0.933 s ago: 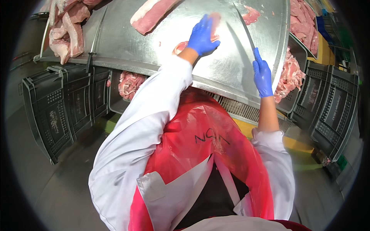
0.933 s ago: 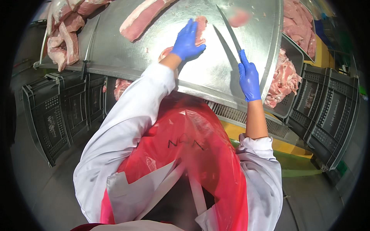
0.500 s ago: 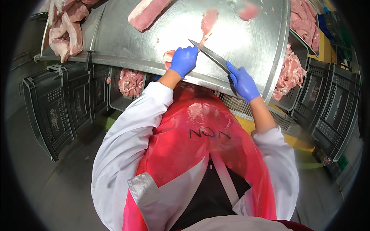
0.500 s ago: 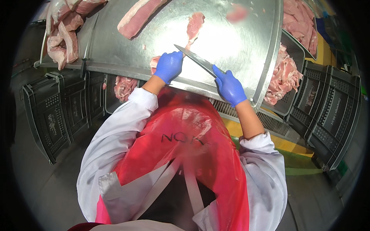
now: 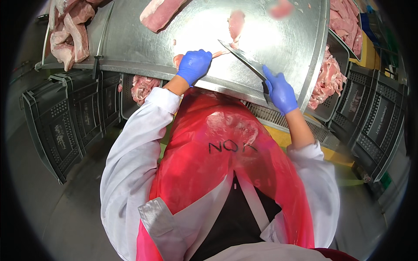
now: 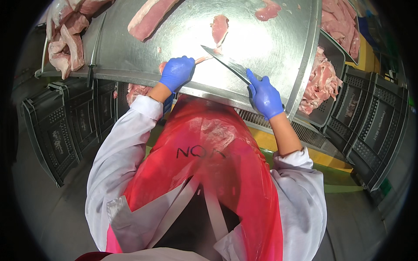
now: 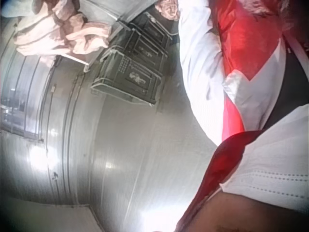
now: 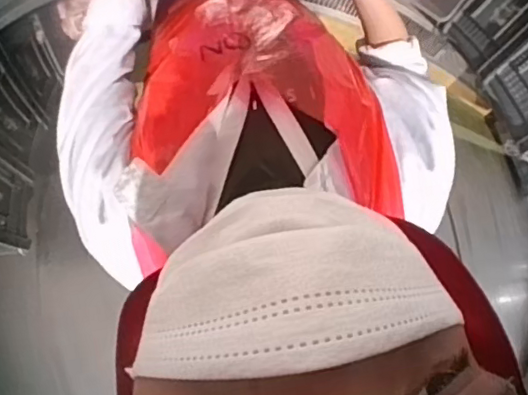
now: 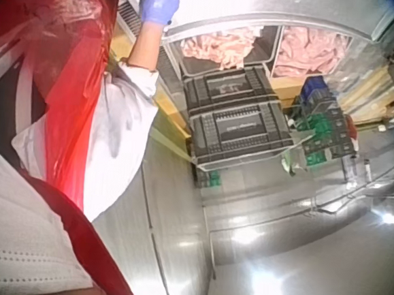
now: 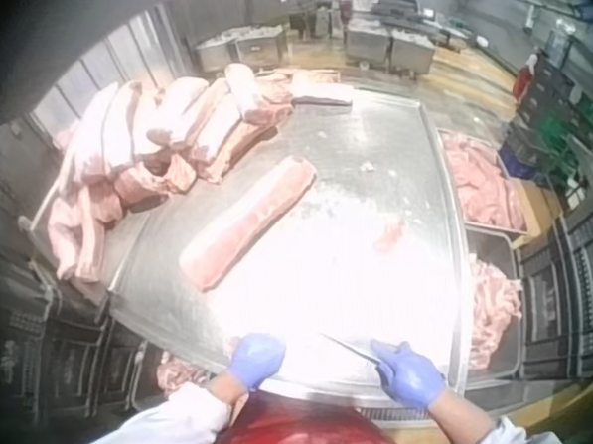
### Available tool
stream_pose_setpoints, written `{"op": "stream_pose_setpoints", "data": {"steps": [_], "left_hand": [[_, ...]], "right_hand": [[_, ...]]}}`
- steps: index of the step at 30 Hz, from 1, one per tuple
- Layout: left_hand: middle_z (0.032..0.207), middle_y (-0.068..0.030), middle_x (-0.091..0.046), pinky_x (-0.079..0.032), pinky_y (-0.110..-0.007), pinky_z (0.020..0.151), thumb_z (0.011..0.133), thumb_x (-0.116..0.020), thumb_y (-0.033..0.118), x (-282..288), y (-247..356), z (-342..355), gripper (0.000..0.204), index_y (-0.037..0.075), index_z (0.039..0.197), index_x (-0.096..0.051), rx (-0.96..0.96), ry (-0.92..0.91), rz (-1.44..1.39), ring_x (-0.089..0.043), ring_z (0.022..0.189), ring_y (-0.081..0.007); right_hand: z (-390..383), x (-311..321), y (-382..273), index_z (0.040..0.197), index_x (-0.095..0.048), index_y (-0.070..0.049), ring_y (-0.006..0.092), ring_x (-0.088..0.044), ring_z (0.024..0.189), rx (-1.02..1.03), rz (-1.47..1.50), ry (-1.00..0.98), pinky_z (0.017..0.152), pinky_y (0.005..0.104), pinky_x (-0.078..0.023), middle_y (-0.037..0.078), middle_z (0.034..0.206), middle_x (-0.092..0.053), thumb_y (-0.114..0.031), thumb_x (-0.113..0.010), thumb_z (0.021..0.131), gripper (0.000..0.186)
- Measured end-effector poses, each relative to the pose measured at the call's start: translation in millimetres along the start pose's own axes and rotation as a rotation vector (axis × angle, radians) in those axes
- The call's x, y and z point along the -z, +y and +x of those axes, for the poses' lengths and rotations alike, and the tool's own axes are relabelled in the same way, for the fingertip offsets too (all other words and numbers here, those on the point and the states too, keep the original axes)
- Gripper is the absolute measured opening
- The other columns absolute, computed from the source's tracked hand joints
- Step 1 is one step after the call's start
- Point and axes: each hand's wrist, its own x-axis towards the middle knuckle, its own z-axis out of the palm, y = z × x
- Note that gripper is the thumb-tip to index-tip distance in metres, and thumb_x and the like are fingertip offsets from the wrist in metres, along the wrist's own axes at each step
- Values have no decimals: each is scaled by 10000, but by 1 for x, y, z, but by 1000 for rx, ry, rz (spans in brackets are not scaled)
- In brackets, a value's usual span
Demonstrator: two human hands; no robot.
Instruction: The person uses a knife to trim fat and cut large pieces of raw meat on a stainless steel table. They repeatedly pick up meat, trim it, and place the trimmed pieces into a metal tray while discarding fat into a bin.
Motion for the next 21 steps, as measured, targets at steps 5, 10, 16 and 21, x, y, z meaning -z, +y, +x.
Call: {"op": "stream_pose_setpoints", "data": {"steps": [5, 10, 16, 21], "left_hand": [[750, -128, -661, -546, -430, 554, 834, -624, 138, 13, -6, -1, 77, 89, 871, -669, -4, 23, -51, -680, 610, -304], [794, -101, -637, -520, -421, 707, 804, -665, 187, 72, -37, 25, 125, 88, 876, -640, -5, 264, -9, -672, 750, -286], [756, -41, -555, -452, -385, 697, 874, -594, 212, 34, -22, -12, 121, 120, 800, -621, -532, 275, 181, -590, 735, -203], [766, -38, -559, -458, -392, 742, 864, -595, 212, 5, -50, -42, 105, 117, 839, -633, -420, 310, 287, -591, 759, -207]], "right_hand": [[-18, -2, 7, 1514, -477, -241, 412, -622, 818, 21, 194, 13, 795, 459, -509, 249, 907, -569, -226, -553, 1016, 504], [14, 36, -12, 1489, -517, -184, 351, -594, 798, 43, 480, 248, 805, 435, -477, 207, 815, -587, -191, -533, 1026, 463], [44, 12, -31, 1505, -491, -254, 419, -621, 893, 143, 252, 31, 869, 489, -485, 265, 920, -604, -258, -520, 1027, 479], [33, -6, -20, 1487, -508, -266, 456, -621, 906, -59, 162, -6, 879, 496, -497, 287, 960, -600, -294, -513, 1030, 458]]}}
